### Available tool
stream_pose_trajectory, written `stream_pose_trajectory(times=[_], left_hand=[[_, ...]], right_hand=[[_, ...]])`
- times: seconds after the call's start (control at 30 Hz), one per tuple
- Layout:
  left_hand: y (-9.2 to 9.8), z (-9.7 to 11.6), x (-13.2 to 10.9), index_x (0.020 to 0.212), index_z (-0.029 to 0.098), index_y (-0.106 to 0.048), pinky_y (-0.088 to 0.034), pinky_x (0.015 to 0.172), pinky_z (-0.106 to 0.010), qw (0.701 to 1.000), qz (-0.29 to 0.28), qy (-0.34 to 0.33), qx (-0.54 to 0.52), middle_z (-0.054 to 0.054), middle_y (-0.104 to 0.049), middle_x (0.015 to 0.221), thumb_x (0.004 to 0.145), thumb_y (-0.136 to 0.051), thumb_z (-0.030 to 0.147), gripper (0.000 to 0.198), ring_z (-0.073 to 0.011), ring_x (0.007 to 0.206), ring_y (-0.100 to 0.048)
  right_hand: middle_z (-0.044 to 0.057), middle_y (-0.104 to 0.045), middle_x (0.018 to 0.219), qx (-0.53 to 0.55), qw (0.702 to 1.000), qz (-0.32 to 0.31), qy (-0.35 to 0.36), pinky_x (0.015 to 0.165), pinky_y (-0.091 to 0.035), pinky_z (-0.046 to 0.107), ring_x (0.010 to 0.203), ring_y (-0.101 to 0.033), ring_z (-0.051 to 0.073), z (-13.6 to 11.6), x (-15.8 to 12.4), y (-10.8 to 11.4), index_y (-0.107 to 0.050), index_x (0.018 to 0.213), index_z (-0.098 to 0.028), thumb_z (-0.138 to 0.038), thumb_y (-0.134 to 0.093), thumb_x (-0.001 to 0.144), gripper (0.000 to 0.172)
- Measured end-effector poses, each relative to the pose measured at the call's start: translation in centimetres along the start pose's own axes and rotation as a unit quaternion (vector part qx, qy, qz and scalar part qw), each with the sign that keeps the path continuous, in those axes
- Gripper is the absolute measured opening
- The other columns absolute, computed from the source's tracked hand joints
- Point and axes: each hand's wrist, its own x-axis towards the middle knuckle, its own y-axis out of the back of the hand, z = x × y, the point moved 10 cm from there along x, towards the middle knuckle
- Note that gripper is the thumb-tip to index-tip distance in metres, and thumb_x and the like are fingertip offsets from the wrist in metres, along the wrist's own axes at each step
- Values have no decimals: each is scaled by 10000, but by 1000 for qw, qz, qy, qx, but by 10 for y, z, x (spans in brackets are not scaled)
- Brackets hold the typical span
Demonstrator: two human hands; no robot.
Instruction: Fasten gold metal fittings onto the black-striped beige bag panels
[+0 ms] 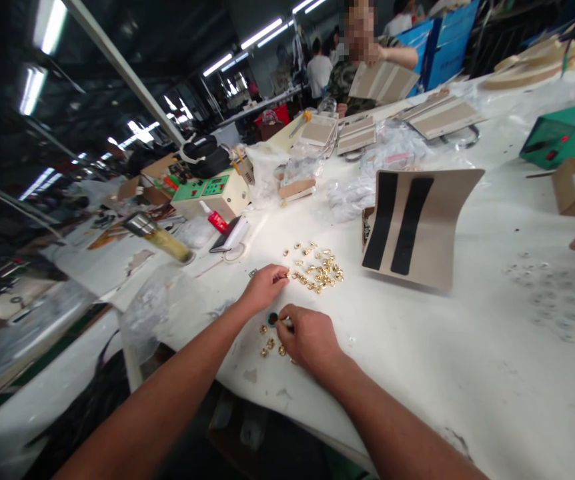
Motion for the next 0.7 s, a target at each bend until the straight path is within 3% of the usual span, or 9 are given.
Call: stream_pose_trajectory(times=[0.23,0.37,0.53,0.7], left_hand=[[-2,-7,0,994,217,-771,-553,845,-336,999,26,42,-3,-49,-728,1040,887,-758,315,146,-197,861,-685],[-4,-8,2,985,220,-776,-551,851,-329,998,27,50,3,-45,-744,1019,902,-713,232,105,-200,883,-693],[-2,-8,4,1026,223,-785,-542,901,-325,999,10,35,18,-47,-756,1052,889,-652,122,216,-206,942,-700],[1,-2,1,907,241,-797,-525,871,-324,999,-7,8,34,-33,-726,955,889,-655,150,170,-210,893,-678]], right_hand=[[-4,-751,774,5,1000,0,0,660,-386,274,637,-613,167,1,-1,1,-752,955,-265,-332,-624,936,146],[-12,-741,755,13,1000,0,-2,641,-385,271,619,-602,164,1,-2,0,-750,949,-268,-344,-618,940,152],[-15,-743,756,5,1000,-3,4,649,-385,272,630,-609,167,1,-2,-2,-756,964,-277,-347,-630,935,147],[-12,-743,750,8,1000,-7,1,653,-387,272,634,-614,170,1,-1,-3,-754,966,-276,-347,-622,940,152]])
